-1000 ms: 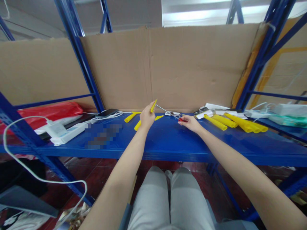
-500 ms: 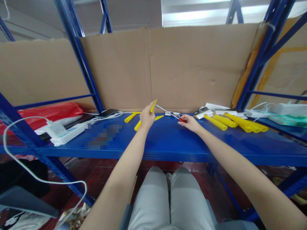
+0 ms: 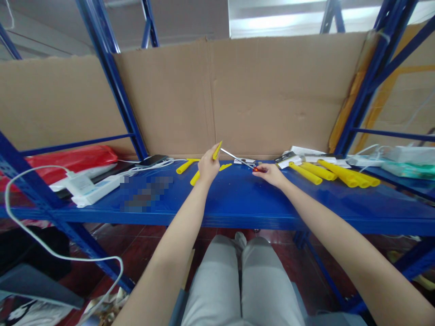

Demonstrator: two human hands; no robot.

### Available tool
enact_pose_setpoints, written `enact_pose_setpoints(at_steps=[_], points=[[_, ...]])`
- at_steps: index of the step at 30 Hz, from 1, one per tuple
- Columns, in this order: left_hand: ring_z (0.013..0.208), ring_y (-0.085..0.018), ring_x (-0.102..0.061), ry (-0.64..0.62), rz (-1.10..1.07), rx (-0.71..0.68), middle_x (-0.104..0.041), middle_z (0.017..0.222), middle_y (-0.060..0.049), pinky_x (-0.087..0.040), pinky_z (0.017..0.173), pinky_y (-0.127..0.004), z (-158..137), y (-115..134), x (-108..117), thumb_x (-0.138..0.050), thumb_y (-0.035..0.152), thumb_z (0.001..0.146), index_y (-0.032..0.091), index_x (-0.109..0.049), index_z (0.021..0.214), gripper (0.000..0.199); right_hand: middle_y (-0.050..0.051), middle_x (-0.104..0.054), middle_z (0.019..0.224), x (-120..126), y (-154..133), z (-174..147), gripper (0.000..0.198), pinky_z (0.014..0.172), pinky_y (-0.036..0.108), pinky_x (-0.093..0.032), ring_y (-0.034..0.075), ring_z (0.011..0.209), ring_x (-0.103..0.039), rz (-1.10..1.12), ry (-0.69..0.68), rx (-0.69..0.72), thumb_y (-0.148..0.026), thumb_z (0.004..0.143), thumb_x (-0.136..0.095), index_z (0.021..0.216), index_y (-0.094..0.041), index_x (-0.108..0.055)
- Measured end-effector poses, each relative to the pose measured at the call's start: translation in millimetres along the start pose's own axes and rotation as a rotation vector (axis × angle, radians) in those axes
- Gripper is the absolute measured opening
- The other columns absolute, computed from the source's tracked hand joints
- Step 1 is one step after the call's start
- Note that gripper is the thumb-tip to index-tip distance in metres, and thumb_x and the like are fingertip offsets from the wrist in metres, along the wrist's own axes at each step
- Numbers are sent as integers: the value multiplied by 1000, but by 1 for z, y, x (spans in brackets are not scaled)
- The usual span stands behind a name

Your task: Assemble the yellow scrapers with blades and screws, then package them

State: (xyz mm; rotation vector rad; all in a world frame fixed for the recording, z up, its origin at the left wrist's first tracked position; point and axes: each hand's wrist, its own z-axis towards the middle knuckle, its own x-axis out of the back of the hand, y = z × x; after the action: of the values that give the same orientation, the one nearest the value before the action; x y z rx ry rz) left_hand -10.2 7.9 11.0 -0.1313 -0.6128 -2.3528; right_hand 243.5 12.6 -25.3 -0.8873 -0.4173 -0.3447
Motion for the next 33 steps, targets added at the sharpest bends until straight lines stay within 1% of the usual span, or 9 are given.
enact_pose_setpoints(at_steps=[6,11,15,18,21,27,33], points=[[113,-20,-61,31,29,-10,-68,117,-5,-47,99,-33,0,1,0,-51,19,87,23,-64,118,33,4,-68,75,3,1,0,38,72,35,-48,23,74,-62,-38,-58,18,-54,68,-64,73,-17,-67],[113,-20,-61,12,25,3,-68,117,-6,-47,99,-33,1,3,1,-51,19,87,22,-64,118,33,4,-67,74,1,4,2,32,70,34,-48,21,73,-61,-67,-56,7,-49,70,-64,74,-17,-65],[113,-20,-61,10,26,6,-67,118,-7,-47,100,-33,1,4,1,-51,18,87,21,-64,117,33,3,-65,73,-3,7,3,26,70,33,-49,20,72,-61,-31,2,-32,-42,65,-69,72,-20,-57],[114,-20,-61,7,10,-2,-67,118,-5,-47,100,-33,0,4,0,-50,18,87,22,-64,118,34,0,-61,65,-5,9,3,31,66,33,-48,18,65,-59,-20,45,-60,-41,61,-72,67,-22,-47],[114,-19,-61,-1,2,-12,-67,119,-5,-46,100,-33,0,4,-1,-50,18,87,22,-63,118,34,-2,-57,60,-4,8,3,36,62,32,-47,17,60,-56,-10,55,-55,-44,60,-72,62,-23,-43],[114,-20,-60,-10,11,-6,-67,119,-6,-46,100,-33,-1,6,0,-50,17,87,22,-63,119,35,0,-59,61,-1,6,3,38,61,32,-47,17,61,-57,10,59,-47,-50,57,-73,59,-21,-48],[116,-20,-59,-14,-15,0,-66,120,-6,-45,101,-35,0,3,-1,-50,18,87,23,-62,120,35,3,-63,66,1,5,2,37,64,33,-48,20,65,-59,-15,27,-24,-54,59,-71,63,-20,-58]])
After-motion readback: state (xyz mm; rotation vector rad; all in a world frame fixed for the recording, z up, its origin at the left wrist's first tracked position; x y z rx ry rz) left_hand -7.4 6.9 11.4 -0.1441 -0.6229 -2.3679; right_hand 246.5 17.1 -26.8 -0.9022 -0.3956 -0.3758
